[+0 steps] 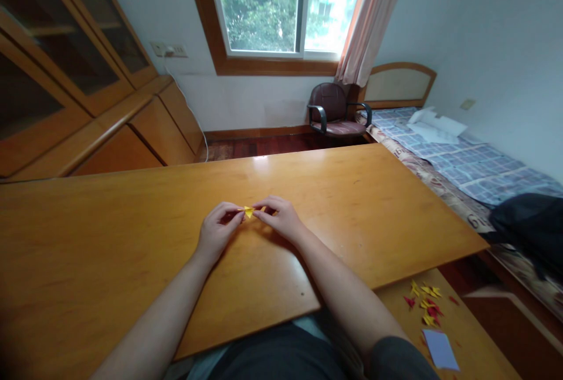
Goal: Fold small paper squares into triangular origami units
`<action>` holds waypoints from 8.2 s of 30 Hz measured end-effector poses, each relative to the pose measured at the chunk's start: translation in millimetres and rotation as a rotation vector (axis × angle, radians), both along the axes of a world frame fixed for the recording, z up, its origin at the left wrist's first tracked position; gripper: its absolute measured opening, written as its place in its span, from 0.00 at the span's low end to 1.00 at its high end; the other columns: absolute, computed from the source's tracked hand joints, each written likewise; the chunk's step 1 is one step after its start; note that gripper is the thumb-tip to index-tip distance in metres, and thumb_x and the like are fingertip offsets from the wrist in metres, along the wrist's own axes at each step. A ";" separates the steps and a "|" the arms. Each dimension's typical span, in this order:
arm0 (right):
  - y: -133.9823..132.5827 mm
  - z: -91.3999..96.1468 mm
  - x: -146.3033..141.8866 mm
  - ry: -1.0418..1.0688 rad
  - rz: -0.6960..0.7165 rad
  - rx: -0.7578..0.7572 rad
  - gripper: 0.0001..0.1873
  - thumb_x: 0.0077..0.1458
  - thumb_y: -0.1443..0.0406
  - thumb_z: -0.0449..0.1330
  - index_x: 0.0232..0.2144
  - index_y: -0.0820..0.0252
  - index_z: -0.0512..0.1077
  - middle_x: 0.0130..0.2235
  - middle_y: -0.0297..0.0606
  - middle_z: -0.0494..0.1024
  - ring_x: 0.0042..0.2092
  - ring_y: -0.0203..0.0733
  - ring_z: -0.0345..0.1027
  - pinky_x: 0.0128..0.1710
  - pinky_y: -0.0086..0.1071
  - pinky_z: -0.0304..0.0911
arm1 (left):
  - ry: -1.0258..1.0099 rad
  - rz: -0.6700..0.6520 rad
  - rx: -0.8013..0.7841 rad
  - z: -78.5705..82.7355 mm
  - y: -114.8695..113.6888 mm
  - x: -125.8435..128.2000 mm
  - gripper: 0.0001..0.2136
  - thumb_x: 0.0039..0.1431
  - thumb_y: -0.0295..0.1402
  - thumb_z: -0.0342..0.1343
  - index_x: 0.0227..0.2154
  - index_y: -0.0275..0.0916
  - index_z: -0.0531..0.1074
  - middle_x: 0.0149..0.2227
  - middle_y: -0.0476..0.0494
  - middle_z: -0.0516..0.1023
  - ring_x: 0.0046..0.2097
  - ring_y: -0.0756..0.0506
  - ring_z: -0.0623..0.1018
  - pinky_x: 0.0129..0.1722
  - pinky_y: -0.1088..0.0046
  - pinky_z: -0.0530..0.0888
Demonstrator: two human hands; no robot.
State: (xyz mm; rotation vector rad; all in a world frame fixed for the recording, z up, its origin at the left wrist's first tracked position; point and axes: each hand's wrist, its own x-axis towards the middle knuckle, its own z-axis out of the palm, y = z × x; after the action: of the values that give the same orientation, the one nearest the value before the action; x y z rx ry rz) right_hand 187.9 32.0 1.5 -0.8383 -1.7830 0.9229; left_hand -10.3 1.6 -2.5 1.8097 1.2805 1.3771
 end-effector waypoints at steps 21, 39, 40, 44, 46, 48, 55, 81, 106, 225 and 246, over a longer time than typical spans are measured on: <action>4.4 -9.3 -2.6 0.051 -0.009 -0.083 0.13 0.56 0.55 0.65 0.31 0.60 0.80 0.28 0.36 0.78 0.29 0.36 0.69 0.30 0.29 0.63 | -0.125 -0.078 -0.053 -5.5 2.1 1.4 0.05 0.60 0.34 0.60 0.34 0.39 0.77 0.34 0.46 0.75 0.35 0.49 0.76 0.36 0.74 0.73; 5.6 -11.4 -8.7 0.311 -0.038 -0.412 0.13 0.46 0.55 0.69 0.27 0.59 0.78 0.25 0.33 0.75 0.26 0.35 0.64 0.28 0.29 0.60 | -0.146 -0.109 -0.092 -10.7 4.7 4.5 0.05 0.60 0.35 0.59 0.34 0.40 0.76 0.33 0.47 0.75 0.35 0.48 0.77 0.36 0.73 0.74; 5.2 -11.3 -9.0 0.315 -0.036 -0.420 0.13 0.46 0.55 0.70 0.27 0.59 0.78 0.25 0.32 0.75 0.26 0.35 0.64 0.28 0.29 0.61 | -0.150 -0.110 -0.092 -10.8 4.8 5.0 0.05 0.60 0.35 0.59 0.34 0.40 0.76 0.33 0.47 0.75 0.35 0.48 0.76 0.36 0.73 0.73; 4.7 -14.1 -10.5 0.307 -0.016 -0.435 0.13 0.45 0.55 0.70 0.27 0.59 0.79 0.25 0.32 0.75 0.25 0.35 0.64 0.27 0.29 0.60 | -0.166 -0.107 -0.089 -11.4 5.0 5.7 0.05 0.60 0.35 0.60 0.33 0.39 0.75 0.32 0.48 0.74 0.34 0.48 0.76 0.36 0.74 0.73; 5.0 -16.4 -11.4 0.290 -0.003 -0.423 0.14 0.45 0.55 0.70 0.27 0.60 0.79 0.25 0.33 0.76 0.25 0.35 0.65 0.27 0.29 0.60 | -0.176 -0.111 -0.087 -11.3 4.9 5.5 0.05 0.59 0.35 0.60 0.32 0.39 0.75 0.32 0.48 0.74 0.34 0.49 0.76 0.36 0.74 0.73; 5.3 -18.3 -12.0 0.266 -0.003 -0.385 0.15 0.46 0.54 0.70 0.28 0.60 0.79 0.25 0.34 0.76 0.25 0.35 0.65 0.27 0.29 0.61 | -0.185 -0.107 -0.086 -10.7 4.7 5.4 0.05 0.59 0.35 0.60 0.32 0.39 0.75 0.32 0.48 0.74 0.34 0.49 0.76 0.36 0.74 0.73; 3.8 -19.6 -9.9 0.127 -0.071 -0.127 0.13 0.53 0.55 0.66 0.30 0.59 0.79 0.27 0.36 0.77 0.26 0.35 0.65 0.27 0.29 0.60 | -0.223 -0.084 -0.119 -9.6 3.8 5.8 0.05 0.59 0.35 0.59 0.33 0.39 0.76 0.31 0.48 0.75 0.33 0.49 0.76 0.36 0.74 0.73; 0.3 -14.7 -8.4 0.024 -0.105 0.038 0.10 0.57 0.58 0.64 0.32 0.57 0.80 0.31 0.38 0.79 0.30 0.39 0.67 0.31 0.32 0.63 | -0.213 -0.059 -0.163 -7.2 4.2 5.9 0.06 0.58 0.36 0.59 0.31 0.38 0.74 0.29 0.49 0.74 0.32 0.49 0.76 0.35 0.74 0.72; -1.2 -10.7 -9.2 0.000 -0.129 0.021 0.09 0.56 0.59 0.64 0.30 0.57 0.79 0.29 0.36 0.77 0.28 0.38 0.66 0.30 0.31 0.62 | -0.197 -0.065 -0.188 -12.6 7.1 4.2 0.09 0.58 0.39 0.59 0.31 0.38 0.74 0.29 0.48 0.75 0.32 0.48 0.76 0.35 0.74 0.72; 5.5 -19.2 -10.6 0.035 -0.072 -0.056 0.10 0.58 0.58 0.63 0.33 0.59 0.79 0.29 0.35 0.77 0.24 0.34 0.67 0.27 0.28 0.65 | -0.125 -0.038 -0.099 -6.6 4.3 -5.2 0.07 0.58 0.37 0.60 0.32 0.40 0.79 0.33 0.45 0.78 0.36 0.46 0.77 0.40 0.72 0.72; 11.9 -24.7 -14.1 0.267 -0.088 -0.353 0.13 0.50 0.55 0.67 0.30 0.60 0.80 0.25 0.33 0.76 0.24 0.34 0.63 0.25 0.28 0.59 | -0.200 -0.062 -0.252 -22.4 13.6 -7.9 0.09 0.56 0.38 0.61 0.36 0.38 0.77 0.34 0.45 0.77 0.34 0.47 0.78 0.36 0.72 0.76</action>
State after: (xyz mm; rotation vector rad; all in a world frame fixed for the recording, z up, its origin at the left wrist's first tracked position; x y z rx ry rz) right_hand 173.8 43.9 -23.2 -0.9548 -1.3645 1.2497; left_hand -18.3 15.3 -24.9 1.4918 1.2210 1.2649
